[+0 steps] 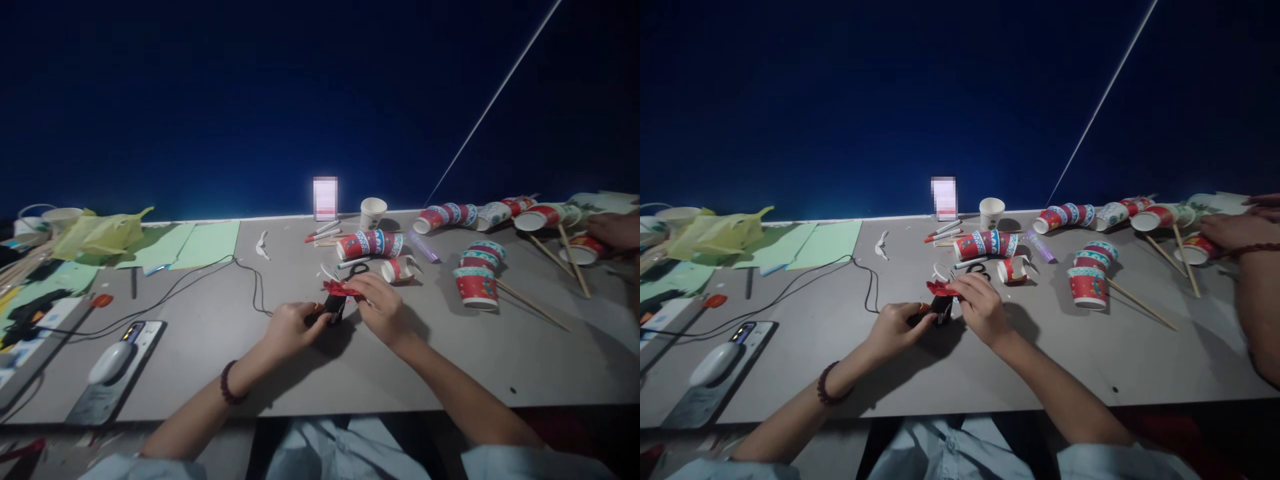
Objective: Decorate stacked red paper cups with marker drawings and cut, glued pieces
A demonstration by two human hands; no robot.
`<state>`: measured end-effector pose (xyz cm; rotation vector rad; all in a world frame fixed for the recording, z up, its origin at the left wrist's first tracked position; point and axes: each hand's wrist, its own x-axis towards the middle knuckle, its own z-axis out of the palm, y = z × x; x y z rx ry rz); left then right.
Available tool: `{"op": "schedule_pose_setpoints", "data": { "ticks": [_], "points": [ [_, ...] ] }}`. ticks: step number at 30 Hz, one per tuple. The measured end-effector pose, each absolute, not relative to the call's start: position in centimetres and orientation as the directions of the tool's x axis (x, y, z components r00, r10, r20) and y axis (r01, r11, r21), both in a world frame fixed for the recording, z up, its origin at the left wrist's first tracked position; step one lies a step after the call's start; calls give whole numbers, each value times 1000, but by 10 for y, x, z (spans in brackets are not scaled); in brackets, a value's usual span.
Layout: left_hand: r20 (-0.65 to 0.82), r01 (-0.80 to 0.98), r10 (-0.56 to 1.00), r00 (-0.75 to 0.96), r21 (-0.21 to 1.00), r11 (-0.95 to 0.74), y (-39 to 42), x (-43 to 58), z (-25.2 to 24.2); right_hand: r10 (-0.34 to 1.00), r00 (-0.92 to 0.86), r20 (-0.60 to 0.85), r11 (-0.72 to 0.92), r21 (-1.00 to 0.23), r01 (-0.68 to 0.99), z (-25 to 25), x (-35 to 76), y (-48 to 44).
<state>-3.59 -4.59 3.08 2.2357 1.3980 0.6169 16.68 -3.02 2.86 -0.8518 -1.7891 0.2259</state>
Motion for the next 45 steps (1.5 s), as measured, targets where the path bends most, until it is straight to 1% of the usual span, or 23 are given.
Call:
{"op": "schedule_pose_setpoints", "data": {
  "ticks": [3,6,12,17,20,22,24,28,32,37,42,45],
  "points": [
    [80,636,900,429,680,-364,-43,-38,35,672,-91,735,709,-603,364,27,168,-29],
    [28,580,898,439,755,-307,-41,-39,37,700,-49,713,690,-657,303,23,169,-27],
    [-16,391,884,466,900,-190,-39,-41,37,769,53,637,631,-769,100,19,170,-24],
    [-71,215,834,547,975,-58,-37,-41,38,851,144,504,520,-847,-110,17,165,-22],
    [-85,140,814,575,990,4,-36,-40,37,889,181,420,452,-866,-215,17,161,-23],
    [-93,115,799,595,993,30,-36,-40,36,917,172,359,395,-876,-276,18,157,-24],
    [-106,99,775,623,993,56,-36,-40,35,948,136,288,318,-878,-358,20,154,-26],
    [-113,71,735,669,994,88,-35,-42,30,993,18,117,109,-849,-516,24,150,-32],
    [-106,40,701,705,993,110,-36,-43,26,994,-108,-8,-73,-789,-610,29,147,-37],
    [-86,17,694,715,994,106,-38,-41,24,978,-201,-59,-183,-708,-682,36,143,-42],
    [-101,5,669,737,990,143,-40,-39,25,958,-264,-116,-269,-684,-678,37,144,-44],
    [-90,51,685,723,996,78,-41,-39,33,953,-274,-130,-287,-675,-680,34,150,-36]
  ]
}}
